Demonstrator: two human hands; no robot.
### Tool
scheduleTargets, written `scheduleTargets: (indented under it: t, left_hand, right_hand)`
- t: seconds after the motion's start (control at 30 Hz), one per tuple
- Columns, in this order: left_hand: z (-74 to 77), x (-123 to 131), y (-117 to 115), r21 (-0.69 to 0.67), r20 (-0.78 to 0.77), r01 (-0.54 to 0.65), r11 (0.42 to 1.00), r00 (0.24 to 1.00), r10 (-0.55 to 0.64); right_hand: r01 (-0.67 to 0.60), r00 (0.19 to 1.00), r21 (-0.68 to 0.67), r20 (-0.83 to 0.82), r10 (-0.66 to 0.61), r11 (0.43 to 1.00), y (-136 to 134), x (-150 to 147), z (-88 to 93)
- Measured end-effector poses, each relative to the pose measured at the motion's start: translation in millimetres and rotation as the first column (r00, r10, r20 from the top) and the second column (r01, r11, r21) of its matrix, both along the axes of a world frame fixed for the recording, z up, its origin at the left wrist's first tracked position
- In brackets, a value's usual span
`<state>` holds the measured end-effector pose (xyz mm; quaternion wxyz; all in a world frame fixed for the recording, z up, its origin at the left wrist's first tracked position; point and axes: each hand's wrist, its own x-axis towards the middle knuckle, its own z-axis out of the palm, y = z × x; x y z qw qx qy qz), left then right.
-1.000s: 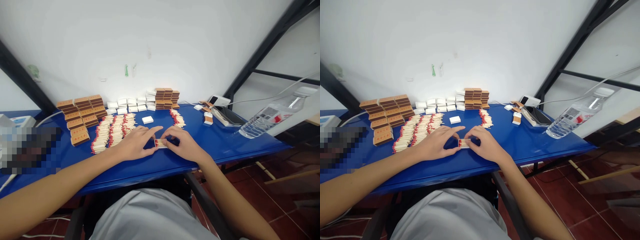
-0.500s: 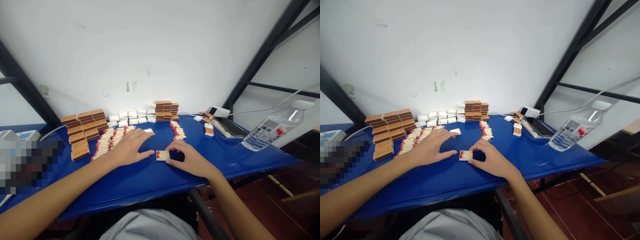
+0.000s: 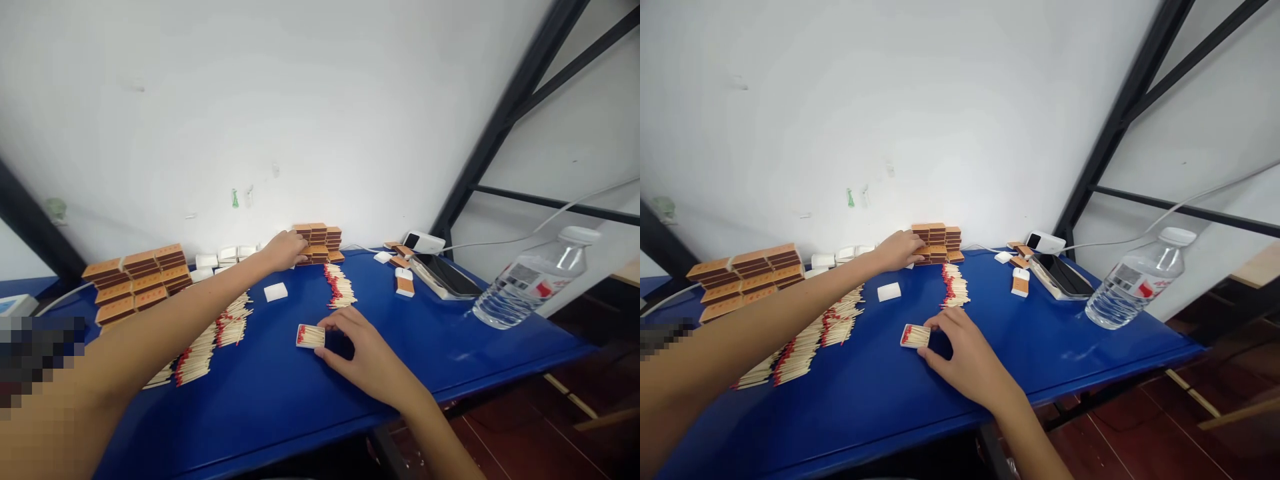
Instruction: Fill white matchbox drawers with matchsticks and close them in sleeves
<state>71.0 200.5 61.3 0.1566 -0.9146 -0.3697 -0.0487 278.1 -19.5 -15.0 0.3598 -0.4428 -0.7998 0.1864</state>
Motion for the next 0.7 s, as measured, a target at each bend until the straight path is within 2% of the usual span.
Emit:
scheduleTargets:
  t: [0.13, 0.47, 0.6, 0.7]
  left_hand:
    - [-3.6, 5, 4, 0.003, -0.025, -0.031, 1.000, 0.999, 0.031]
    - [2.7, 13, 5, -0.028, -0.024, -0.126, 0.992, 0.992, 0.126]
    - [11.8, 11, -7, -0.043, 0.006, -0.127, 0.991, 0.992, 0.128]
    - [17.9, -6, -31, -0.059, 0.036, -0.119, 0.991, 0.992, 0.121]
  right_hand:
    - [-0.015, 1.000, -0.014, -0.008, 0.015, 1.000, -4, -4, -0.3]
    - [-0.012, 0.999, -0.011, -0.039, 0.012, 1.000, -5, -4, -1.6]
    - [0.030, 0.998, 0.028, -0.048, -0.029, 0.999, -4, -2, 0.1]
    - [0.113, 0.991, 0.048, -0.083, -0.109, 0.992, -1, 1, 1.1]
